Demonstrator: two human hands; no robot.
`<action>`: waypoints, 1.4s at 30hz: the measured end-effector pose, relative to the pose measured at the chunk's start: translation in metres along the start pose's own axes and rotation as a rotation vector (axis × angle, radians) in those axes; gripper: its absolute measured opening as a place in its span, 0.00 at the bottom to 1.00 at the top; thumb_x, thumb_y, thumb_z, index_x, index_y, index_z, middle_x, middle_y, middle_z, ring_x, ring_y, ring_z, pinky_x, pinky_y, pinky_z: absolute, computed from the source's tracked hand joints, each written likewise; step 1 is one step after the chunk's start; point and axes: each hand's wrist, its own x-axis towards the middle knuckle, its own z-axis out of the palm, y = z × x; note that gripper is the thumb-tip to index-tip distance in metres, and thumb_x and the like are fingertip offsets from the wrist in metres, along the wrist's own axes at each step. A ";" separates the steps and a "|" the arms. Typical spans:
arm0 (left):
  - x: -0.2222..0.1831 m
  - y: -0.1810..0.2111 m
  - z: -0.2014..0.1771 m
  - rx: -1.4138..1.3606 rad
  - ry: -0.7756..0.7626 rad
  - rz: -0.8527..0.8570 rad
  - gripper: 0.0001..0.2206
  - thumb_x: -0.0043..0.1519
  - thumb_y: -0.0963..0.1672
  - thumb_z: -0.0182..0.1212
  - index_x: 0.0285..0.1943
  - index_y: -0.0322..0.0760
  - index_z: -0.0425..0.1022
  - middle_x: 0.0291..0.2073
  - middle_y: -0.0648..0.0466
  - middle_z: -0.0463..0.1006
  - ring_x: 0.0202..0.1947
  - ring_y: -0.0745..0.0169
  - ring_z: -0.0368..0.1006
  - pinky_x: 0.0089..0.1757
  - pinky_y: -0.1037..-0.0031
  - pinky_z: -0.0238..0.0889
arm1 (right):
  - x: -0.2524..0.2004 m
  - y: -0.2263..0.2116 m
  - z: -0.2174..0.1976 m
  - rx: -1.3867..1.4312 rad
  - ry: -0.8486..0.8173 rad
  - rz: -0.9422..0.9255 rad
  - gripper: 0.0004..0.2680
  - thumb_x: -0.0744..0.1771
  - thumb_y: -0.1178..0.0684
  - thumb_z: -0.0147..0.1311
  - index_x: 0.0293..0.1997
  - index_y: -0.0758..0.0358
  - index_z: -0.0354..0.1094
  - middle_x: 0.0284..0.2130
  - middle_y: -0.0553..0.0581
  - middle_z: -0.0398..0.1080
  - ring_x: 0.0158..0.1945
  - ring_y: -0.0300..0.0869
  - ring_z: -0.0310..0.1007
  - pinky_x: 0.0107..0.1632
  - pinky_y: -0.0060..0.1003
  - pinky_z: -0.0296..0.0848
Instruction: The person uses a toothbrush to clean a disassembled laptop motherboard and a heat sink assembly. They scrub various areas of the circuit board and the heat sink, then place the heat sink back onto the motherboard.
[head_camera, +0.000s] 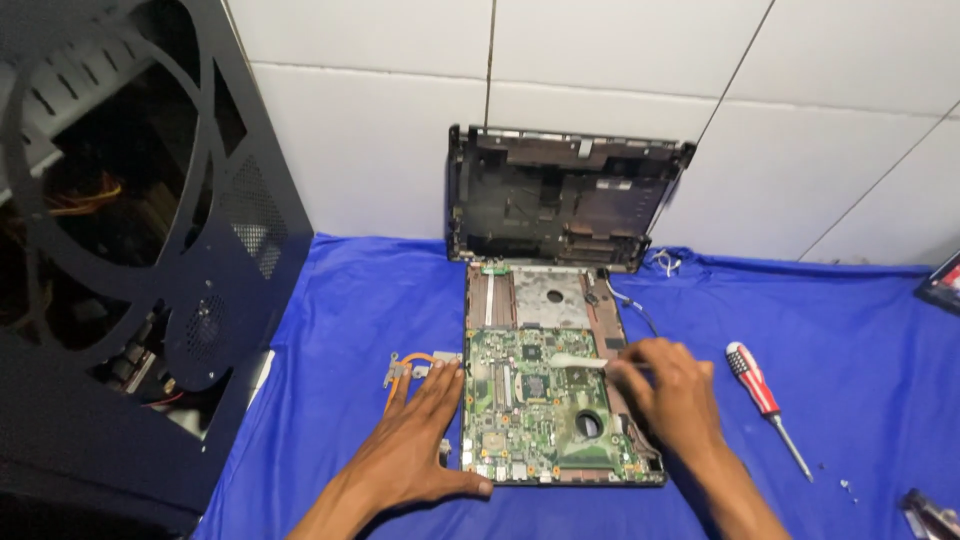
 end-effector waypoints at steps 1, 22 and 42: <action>-0.001 0.002 -0.003 0.003 0.009 0.003 0.61 0.54 0.65 0.68 0.81 0.34 0.27 0.81 0.48 0.27 0.80 0.57 0.19 0.69 0.55 0.08 | 0.002 0.006 0.003 -0.002 0.008 -0.005 0.06 0.65 0.40 0.58 0.39 0.42 0.74 0.35 0.40 0.78 0.38 0.36 0.73 0.45 0.38 0.63; -0.003 0.003 -0.003 -0.002 -0.003 0.000 0.60 0.54 0.65 0.67 0.81 0.33 0.28 0.81 0.47 0.27 0.80 0.56 0.18 0.68 0.55 0.07 | 0.014 -0.035 0.009 0.293 -0.008 -0.148 0.13 0.62 0.71 0.52 0.43 0.57 0.78 0.37 0.54 0.77 0.41 0.41 0.77 0.50 0.29 0.83; -0.003 0.006 -0.006 -0.011 -0.021 -0.010 0.61 0.54 0.65 0.66 0.81 0.33 0.26 0.80 0.46 0.26 0.80 0.56 0.19 0.69 0.57 0.06 | 0.014 -0.023 -0.005 0.277 -0.168 0.050 0.14 0.64 0.63 0.50 0.48 0.47 0.78 0.44 0.46 0.78 0.27 0.34 0.72 0.29 0.27 0.73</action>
